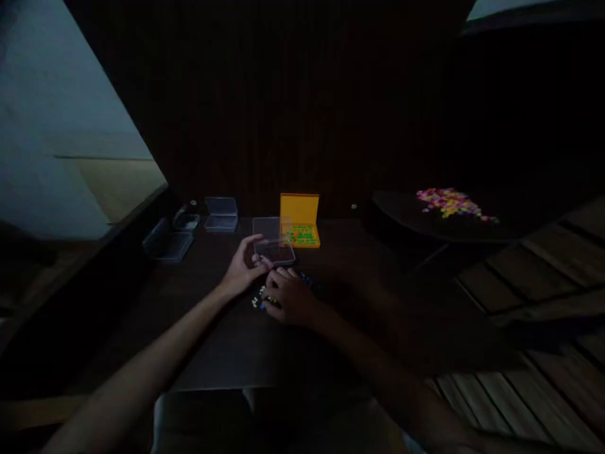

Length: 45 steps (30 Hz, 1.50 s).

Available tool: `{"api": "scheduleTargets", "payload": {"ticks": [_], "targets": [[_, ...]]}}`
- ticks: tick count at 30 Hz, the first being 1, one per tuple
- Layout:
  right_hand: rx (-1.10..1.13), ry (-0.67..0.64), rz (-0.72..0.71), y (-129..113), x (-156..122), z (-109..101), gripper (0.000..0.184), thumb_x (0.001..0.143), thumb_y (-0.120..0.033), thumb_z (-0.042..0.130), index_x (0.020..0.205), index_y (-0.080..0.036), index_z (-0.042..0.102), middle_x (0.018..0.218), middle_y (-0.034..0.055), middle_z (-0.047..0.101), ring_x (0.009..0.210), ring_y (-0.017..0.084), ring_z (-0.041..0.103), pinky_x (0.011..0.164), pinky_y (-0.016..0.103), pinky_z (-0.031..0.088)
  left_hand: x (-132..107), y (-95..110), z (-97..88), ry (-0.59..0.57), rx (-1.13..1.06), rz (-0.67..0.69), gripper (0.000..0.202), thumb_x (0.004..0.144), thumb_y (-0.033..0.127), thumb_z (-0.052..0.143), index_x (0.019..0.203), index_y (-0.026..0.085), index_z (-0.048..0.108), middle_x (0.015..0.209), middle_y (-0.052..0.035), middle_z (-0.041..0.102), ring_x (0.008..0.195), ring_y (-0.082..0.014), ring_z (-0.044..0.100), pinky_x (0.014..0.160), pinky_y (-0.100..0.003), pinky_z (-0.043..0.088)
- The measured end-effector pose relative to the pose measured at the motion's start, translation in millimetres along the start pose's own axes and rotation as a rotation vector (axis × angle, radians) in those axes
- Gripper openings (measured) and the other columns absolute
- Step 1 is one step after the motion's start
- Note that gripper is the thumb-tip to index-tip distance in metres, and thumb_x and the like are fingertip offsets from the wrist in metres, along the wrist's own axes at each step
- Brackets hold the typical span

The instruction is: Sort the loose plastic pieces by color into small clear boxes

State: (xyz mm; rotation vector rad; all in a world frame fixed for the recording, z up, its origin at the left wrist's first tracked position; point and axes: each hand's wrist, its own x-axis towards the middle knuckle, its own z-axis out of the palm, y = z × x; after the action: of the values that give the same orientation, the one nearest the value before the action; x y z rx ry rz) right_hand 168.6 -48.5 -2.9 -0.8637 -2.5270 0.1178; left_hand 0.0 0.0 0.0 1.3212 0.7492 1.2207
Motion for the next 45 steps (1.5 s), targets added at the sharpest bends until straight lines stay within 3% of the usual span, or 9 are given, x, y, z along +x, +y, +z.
{"api": "scheduleTargets", "payload": {"ticks": [4,9,21,38,45], "targets": [[0.030,-0.022,0.023,-1,1,-5,0.012,0.082,-0.024,0.063,0.092,-0.019,0.067,0.100,0.0078,0.058,0.093,0.022,0.048,0.079,0.036,0.036,-2,3,2.3,0.022,0.001,-0.004,0.067,0.063,0.019,0.077,0.121,0.022,0.043,0.133,-0.0127,0.048,0.069,-0.0054,0.060,0.069,-0.025,0.051],[0.029,-0.049,0.019,-2,2,-4,0.015,0.088,-0.021,0.056,0.098,-0.019,0.067,0.098,0.0078,0.058,0.091,0.021,0.048,0.080,0.036,0.037,-4,4,3.0,0.041,0.010,-0.008,0.067,0.062,0.017,0.077,0.122,0.022,0.046,0.132,-0.0123,0.051,0.069,-0.0067,0.061,0.066,-0.025,0.051],[0.069,-0.070,0.067,-1,2,-1,0.010,0.088,-0.023,0.060,0.091,-0.019,0.068,0.098,0.0068,0.058,0.092,0.020,0.049,0.081,0.034,0.038,-6,8,4.2,0.033,0.003,-0.014,0.065,0.065,0.016,0.075,0.121,0.023,0.044,0.132,-0.0119,0.049,0.070,-0.0056,0.059,0.066,-0.023,0.051],[0.097,-0.014,0.055,-8,5,7,0.006,0.086,-0.021,0.060,0.086,-0.018,0.066,0.089,0.0053,0.060,0.089,0.020,0.050,0.079,0.034,0.040,-7,8,4.8,0.028,0.025,-0.008,0.065,0.065,0.016,0.075,0.122,0.024,0.044,0.132,-0.0106,0.049,0.070,-0.0053,0.059,0.067,-0.023,0.050],[0.084,0.048,0.044,-6,3,11,0.005,0.083,-0.020,0.061,0.086,-0.017,0.064,0.087,0.0060,0.060,0.097,0.022,0.050,0.087,0.036,0.041,-9,6,6.0,0.018,0.035,0.003,0.067,0.066,0.019,0.076,0.125,0.024,0.044,0.133,-0.0124,0.048,0.072,-0.0078,0.061,0.066,-0.025,0.052]]}}
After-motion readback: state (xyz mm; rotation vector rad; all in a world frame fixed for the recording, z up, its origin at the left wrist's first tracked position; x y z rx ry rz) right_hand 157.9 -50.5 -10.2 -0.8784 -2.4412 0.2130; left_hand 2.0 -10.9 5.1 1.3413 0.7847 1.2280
